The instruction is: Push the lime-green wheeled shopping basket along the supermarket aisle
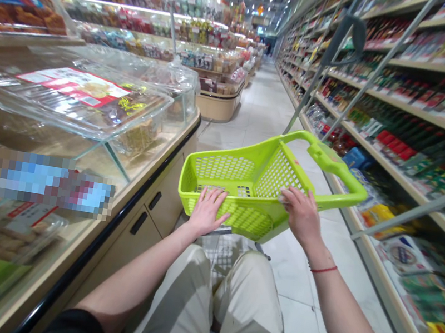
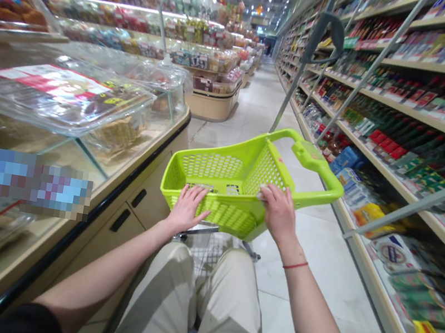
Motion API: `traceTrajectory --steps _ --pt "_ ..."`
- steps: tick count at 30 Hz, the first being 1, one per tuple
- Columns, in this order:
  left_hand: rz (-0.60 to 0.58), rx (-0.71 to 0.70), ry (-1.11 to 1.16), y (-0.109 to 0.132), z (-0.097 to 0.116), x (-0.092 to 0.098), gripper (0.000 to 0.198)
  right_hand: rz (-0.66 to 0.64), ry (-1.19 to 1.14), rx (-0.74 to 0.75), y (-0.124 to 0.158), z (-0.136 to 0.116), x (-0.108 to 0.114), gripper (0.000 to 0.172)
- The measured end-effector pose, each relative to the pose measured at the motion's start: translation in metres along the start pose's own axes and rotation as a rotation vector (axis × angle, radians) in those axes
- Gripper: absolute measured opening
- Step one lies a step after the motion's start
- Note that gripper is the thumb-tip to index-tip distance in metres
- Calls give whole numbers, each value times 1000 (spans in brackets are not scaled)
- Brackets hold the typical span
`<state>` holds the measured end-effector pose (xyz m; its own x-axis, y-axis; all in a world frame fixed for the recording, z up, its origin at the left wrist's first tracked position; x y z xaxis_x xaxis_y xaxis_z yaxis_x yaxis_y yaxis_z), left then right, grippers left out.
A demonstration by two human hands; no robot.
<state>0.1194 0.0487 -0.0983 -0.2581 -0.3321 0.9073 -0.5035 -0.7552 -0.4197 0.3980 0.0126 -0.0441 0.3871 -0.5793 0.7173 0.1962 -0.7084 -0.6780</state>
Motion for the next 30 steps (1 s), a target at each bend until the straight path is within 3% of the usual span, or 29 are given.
traceTrajectory --steps 5,15,20,30 --pt "-11 7 8 1 1 -1 66 35 -37 -43 -6 28 20 31" --pt "-36 -19 6 -22 33 0 78 29 -19 -25 -6 9 16 30" --pt "-31 -42 62 -22 33 -1 69 67 -69 -37 -2 9 26 29" --pt "-74 -79 145 -21 25 -2 62 327 108 -183 5 94 96 30"
Point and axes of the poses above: each hand's wrist, its own y-axis away from the middle knuckle, its own x-axis out of the back of the hand, z = x × y, the point moved 5 cm from there along -y, towards the middle knuckle, and after that the axes turned 10 degrees about -y, right-handed, at the moved point
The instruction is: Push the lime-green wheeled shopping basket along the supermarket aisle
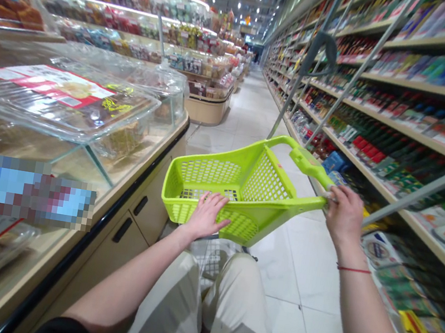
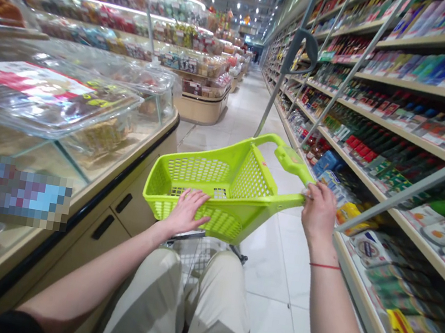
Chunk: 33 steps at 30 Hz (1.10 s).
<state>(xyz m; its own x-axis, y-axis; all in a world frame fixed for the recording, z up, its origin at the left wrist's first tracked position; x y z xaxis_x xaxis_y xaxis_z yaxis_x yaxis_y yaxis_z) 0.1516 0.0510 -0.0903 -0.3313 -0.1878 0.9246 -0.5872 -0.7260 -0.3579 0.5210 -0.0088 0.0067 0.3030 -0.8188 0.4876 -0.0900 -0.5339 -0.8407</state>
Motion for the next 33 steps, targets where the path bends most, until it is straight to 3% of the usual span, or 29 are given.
traceTrajectory --steps 4,11,14,17,22,25,29,33 --pt "-16 -16 10 -1 -1 -1 59 -42 42 -3 2 -5 -9 32" --pt "-11 -40 12 1 -2 -1 57 -190 -62 105 27 -82 -48 30" --pt "-9 -40 8 2 -4 -1 56 -237 -91 157 35 -97 -52 28" --pt "-6 -37 9 2 -7 0 55 -206 -81 128 30 -79 -39 28" --pt "-2 -49 0 3 -16 1 53 -108 -4 -57 1 -7 -3 31" --pt "0 -51 -17 3 -16 3 53 -109 27 -106 -10 18 7 27" --pt "23 -31 -55 2 -8 6 64 -157 28 -100 -9 21 5 24" --pt "-3 -52 -21 1 -1 5 67 -149 17 -66 -3 3 -1 26"
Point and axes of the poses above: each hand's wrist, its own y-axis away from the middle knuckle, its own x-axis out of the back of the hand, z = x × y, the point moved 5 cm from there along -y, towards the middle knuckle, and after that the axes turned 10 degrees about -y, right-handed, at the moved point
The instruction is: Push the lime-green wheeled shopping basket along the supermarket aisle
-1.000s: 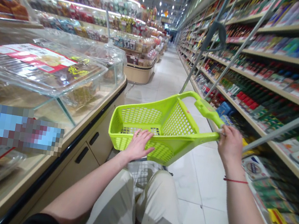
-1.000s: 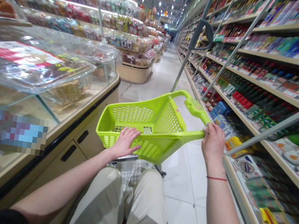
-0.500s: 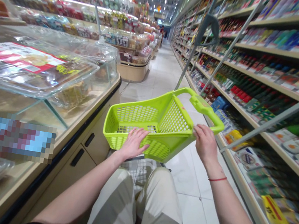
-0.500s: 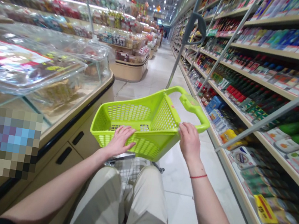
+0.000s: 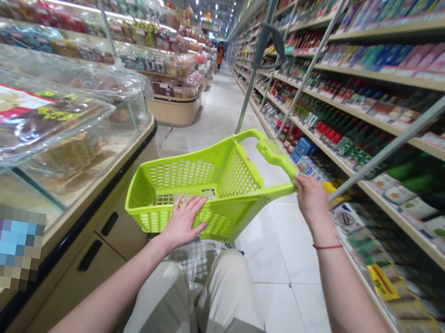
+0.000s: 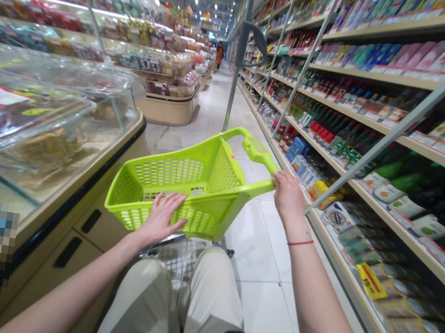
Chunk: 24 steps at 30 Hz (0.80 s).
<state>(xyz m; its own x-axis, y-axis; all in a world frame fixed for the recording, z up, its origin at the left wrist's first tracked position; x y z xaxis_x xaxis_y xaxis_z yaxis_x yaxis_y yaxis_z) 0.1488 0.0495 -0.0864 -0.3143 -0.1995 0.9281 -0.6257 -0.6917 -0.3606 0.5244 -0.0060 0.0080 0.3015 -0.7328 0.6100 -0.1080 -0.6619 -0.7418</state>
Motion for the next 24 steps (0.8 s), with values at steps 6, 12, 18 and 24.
traceTrajectory --steps 6,12,18,24 --pt "-5 -10 17 3 -3 -2 64 -61 -70 152 15 -77 -38 23" --pt "2 -20 30 4 -1 -1 65 -132 -142 251 34 -125 -70 21" --pt "6 -21 63 4 -1 -4 65 -63 -200 187 16 -67 -34 22" --pt "-1 -23 76 3 0 -5 67 14 -149 29 -11 -6 -3 25"
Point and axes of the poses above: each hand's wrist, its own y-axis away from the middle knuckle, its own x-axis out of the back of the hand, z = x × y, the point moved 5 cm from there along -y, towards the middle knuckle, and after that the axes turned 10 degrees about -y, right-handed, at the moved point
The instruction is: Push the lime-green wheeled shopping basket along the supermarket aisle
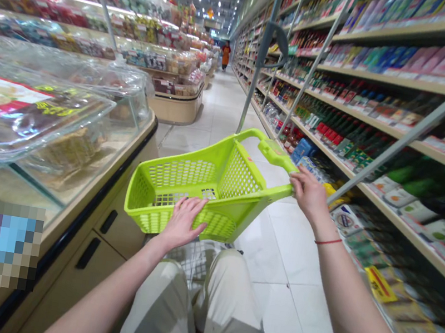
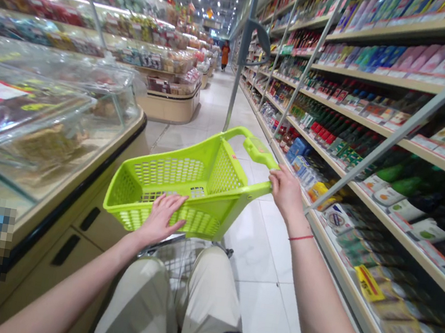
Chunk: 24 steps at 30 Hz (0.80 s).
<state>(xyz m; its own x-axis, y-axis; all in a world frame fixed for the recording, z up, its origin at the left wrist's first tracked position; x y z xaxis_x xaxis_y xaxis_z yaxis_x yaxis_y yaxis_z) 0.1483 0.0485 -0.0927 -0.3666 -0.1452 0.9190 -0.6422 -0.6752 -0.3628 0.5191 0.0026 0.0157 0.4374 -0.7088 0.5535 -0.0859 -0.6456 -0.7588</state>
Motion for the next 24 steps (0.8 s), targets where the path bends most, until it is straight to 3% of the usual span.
traceTrajectory --steps 2,5,8,12,15,19,24 --pt "-7 -1 -2 0 0 1 67 8 8 -23 0 2 -1 26" --pt "-11 -6 -4 0 1 2 68 23 60 -26 10 -16 -16 26" --pt "-13 -9 -6 1 1 2 68 -10 100 11 25 -52 -43 23" --pt "-16 -9 0 2 2 3 70 -154 68 88 43 -105 -89 22" --pt "-23 -2 -1 2 3 3 69 -220 24 165 50 -127 -106 23" --pt "-16 0 3 2 2 3 70 -213 -21 186 51 -114 -91 24" --pt "-17 1 9 2 2 3 69 -84 -5 105 28 -51 -37 23"
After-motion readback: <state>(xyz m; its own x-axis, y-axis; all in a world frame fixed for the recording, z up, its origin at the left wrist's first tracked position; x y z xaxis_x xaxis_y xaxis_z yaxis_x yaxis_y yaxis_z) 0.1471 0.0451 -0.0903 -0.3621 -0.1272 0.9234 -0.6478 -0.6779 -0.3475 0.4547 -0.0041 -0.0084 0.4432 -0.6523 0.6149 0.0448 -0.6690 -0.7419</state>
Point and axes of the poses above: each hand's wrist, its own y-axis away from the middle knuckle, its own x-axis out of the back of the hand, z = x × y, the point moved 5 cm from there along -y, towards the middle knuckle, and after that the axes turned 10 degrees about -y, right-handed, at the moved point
